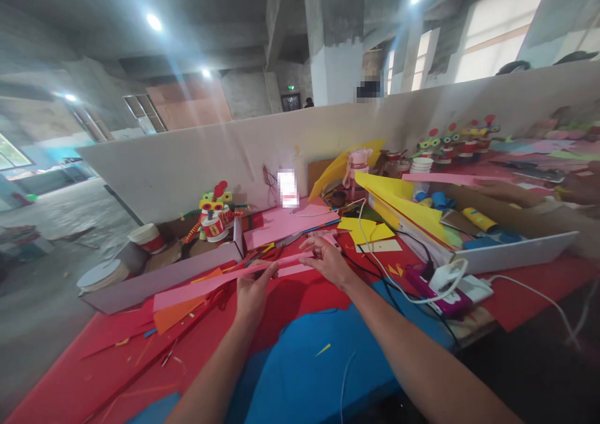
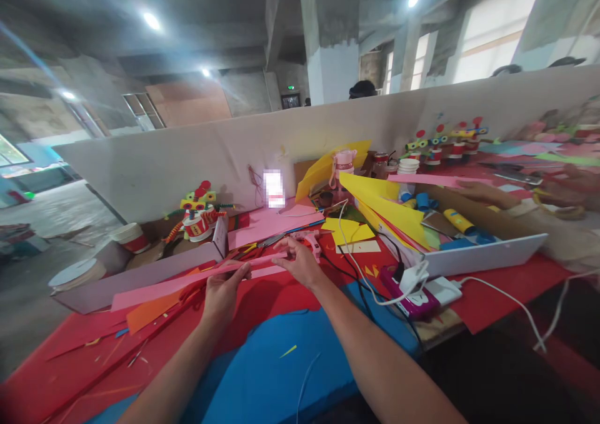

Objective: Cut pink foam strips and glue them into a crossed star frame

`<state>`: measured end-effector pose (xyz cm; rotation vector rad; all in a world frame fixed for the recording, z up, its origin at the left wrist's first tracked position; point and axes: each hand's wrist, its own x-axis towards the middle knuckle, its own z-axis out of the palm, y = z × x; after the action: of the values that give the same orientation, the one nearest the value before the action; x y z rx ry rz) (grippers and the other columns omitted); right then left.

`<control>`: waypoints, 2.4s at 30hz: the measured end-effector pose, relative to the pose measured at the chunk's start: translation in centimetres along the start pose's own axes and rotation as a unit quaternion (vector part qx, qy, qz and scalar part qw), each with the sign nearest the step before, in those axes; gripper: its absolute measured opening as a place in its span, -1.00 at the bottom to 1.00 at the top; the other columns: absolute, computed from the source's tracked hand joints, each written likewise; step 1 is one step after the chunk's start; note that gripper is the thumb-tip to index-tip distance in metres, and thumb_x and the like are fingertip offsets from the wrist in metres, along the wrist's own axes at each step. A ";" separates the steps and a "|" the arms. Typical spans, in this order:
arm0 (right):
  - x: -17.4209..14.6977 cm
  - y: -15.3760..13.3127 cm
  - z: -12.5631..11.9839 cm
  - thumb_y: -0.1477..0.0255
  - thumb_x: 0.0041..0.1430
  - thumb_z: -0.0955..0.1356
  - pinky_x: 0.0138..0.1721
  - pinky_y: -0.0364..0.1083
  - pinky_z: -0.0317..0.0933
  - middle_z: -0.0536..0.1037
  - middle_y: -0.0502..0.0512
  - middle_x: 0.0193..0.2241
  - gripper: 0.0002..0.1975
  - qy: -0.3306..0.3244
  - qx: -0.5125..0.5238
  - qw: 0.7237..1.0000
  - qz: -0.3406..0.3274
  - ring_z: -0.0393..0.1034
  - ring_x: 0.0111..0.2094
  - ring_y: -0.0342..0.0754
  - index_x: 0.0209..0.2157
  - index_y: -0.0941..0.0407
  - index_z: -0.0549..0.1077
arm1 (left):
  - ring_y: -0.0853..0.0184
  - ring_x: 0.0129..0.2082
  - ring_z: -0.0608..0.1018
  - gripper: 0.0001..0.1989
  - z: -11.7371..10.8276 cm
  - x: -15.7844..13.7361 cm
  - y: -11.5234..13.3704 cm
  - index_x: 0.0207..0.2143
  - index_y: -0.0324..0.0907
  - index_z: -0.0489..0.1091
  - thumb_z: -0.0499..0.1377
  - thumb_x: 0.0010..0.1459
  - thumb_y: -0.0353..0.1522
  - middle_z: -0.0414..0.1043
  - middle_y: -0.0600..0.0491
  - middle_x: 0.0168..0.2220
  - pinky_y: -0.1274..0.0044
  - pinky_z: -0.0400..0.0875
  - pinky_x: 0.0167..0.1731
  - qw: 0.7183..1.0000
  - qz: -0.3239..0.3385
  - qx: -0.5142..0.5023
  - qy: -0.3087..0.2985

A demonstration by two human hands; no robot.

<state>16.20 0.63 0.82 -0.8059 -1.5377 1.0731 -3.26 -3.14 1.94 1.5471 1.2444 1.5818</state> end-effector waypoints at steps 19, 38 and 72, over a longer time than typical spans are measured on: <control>0.1 0.3 -0.1 0.10 -0.05 0.43 -0.30 -0.09 0.29 0.58 0.06 -0.44 -0.65 0.059 -0.016 0.998 0.016 0.42 -0.38 -0.07 -0.53 0.11 0.42 | 0.39 -0.48 0.39 -0.77 -0.2 0.3 -0.3 -0.58 -0.19 0.42 0.30 0.01 -0.25 0.37 0.10 -0.56 0.54 0.31 -0.37 0.997 -0.032 -0.075 0.002; 0.2 1.2 -0.1 0.30 0.09 0.41 -0.38 -0.12 0.27 0.51 -0.02 -0.51 -0.84 0.021 -0.116 0.993 0.027 0.41 -0.46 -0.10 -0.39 0.10 0.43 | 0.33 -0.39 0.49 -0.80 0.1 0.2 -0.4 -0.55 -0.18 0.46 0.30 0.01 -0.26 0.45 0.07 -0.51 0.50 0.36 -0.25 0.998 -0.031 -0.057 0.004; -0.2 -0.3 -0.6 0.47 0.20 0.37 -0.32 -0.17 0.16 0.60 0.07 -0.43 -0.84 -0.051 -0.257 0.963 -0.055 0.43 -0.35 -0.10 -0.45 0.14 0.54 | 0.36 -0.47 0.48 -0.75 -0.6 1.0 -1.3 -0.55 -0.24 0.46 0.37 -0.12 -0.23 0.44 0.07 -0.55 0.51 0.38 -0.31 0.990 -0.097 -0.102 0.023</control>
<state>16.87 0.46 1.02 -1.0098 -1.9618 0.6423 -4.23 -1.87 1.21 1.2309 1.1783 1.5710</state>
